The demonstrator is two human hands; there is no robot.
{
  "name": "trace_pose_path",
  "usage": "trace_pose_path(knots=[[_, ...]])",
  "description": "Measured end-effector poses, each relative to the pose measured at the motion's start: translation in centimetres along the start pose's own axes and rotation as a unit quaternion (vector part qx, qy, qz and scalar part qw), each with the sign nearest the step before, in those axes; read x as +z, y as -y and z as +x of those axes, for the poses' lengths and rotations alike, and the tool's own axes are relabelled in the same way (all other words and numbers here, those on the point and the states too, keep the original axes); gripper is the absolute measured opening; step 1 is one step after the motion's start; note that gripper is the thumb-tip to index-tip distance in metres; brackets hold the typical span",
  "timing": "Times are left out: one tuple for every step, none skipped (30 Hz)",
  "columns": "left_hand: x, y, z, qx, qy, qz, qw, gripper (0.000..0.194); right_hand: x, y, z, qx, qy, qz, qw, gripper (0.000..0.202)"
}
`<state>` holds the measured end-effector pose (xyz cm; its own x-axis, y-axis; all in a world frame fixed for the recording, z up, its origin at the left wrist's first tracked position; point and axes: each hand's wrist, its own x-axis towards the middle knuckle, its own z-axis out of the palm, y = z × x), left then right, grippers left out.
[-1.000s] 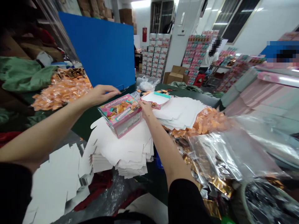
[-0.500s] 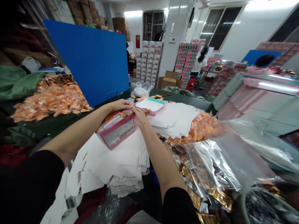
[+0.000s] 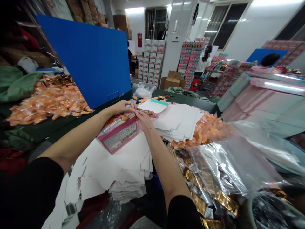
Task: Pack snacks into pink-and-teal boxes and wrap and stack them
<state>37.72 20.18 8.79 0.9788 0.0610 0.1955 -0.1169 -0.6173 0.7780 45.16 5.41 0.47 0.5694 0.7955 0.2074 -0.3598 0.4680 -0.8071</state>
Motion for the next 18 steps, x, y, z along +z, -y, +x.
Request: trace_pose_path(knots=[[0.1, 0.0, 0.1, 0.005, -0.007, -0.001, 1.0, 0.034, 0.0, 0.0, 0.0, -0.001, 0.001, -0.001, 1.0, 0.028], [0.1, 0.0, 0.2, 0.009, -0.013, -0.001, 1.0, 0.034, 0.1, 0.1, 0.0, 0.0, -0.004, 0.0, 1.0, 0.028], [0.2, 0.0, 0.2, 0.013, -0.017, 0.0, 1.0, 0.034, 0.1, 0.1, 0.0, 0.0, -0.014, 0.002, 1.0, 0.027], [0.2, 0.0, 0.3, 0.017, -0.019, 0.002, 1.0, 0.034, 0.2, 0.0, 0.0, 0.002, -0.027, 0.004, 1.0, 0.025], [0.3, 0.0, 0.3, 0.022, -0.02, 0.006, 1.0, 0.033, 0.2, -0.1, 0.1, 0.002, -0.041, 0.005, 0.999, 0.022], [0.3, 0.0, 0.3, 0.028, -0.02, 0.011, 0.999, 0.033, 0.3, -0.2, 0.2, 0.001, -0.053, 0.006, 0.999, 0.019], [0.3, 0.0, 0.3, 0.034, -0.019, 0.016, 0.999, 0.032, 0.3, -0.3, 0.3, 0.0, -0.064, 0.006, 0.998, 0.016], [0.3, 0.0, 0.2, 0.038, -0.017, 0.021, 0.999, 0.031, 0.3, -0.4, 0.5, -0.002, -0.072, 0.005, 0.997, 0.015], [0.3, -0.1, 0.2, 0.041, -0.014, 0.025, 0.999, 0.03, 0.3, -0.5, 0.6, -0.004, -0.078, 0.003, 0.997, 0.015], [0.2, -0.1, 0.1, 0.042, -0.01, 0.028, 0.999, 0.029, 0.3, -0.6, 0.7, -0.005, -0.084, 0.0, 0.996, 0.016], [0.2, -0.1, 0.1, 0.042, -0.004, 0.031, 0.999, 0.029, 0.4, -0.6, 0.8, -0.006, -0.088, -0.002, 0.996, 0.018], [0.1, -0.1, 0.0, 0.04, 0.004, 0.033, 0.999, 0.03, 0.4, -0.7, 0.8, -0.006, -0.09, -0.005, 0.996, 0.019], [0.0, -0.1, 0.0, 0.038, 0.013, 0.034, 0.999, 0.031, 0.5, -0.7, 0.8, -0.005, -0.091, -0.008, 0.996, 0.02], [-0.2, 0.0, 0.1, 0.033, 0.023, 0.037, 0.998, 0.032, 0.5, -0.7, 0.8, -0.004, -0.089, -0.011, 0.996, 0.021], [-0.3, 0.0, 0.1, 0.028, 0.035, 0.044, 0.998, 0.033, 0.6, -0.8, 0.8, -0.004, -0.088, -0.016, 0.996, 0.021], [-0.5, 0.1, 0.1, 0.026, 0.049, 0.053, 0.997, 0.034, 0.7, -0.9, 0.7, -0.01, -0.09, -0.024, 0.996, 0.021], [-0.6, 0.3, 0.2, 0.027, 0.065, 0.064, 0.995, 0.035, 0.7, -1.0, 0.6, -0.022, -0.093, -0.032, 0.995, 0.021], [-0.8, 0.5, 0.3, 0.03, 0.081, 0.075, 0.993, 0.035, 0.8, -1.2, 0.5, -0.037, -0.099, -0.041, 0.994, 0.021]])
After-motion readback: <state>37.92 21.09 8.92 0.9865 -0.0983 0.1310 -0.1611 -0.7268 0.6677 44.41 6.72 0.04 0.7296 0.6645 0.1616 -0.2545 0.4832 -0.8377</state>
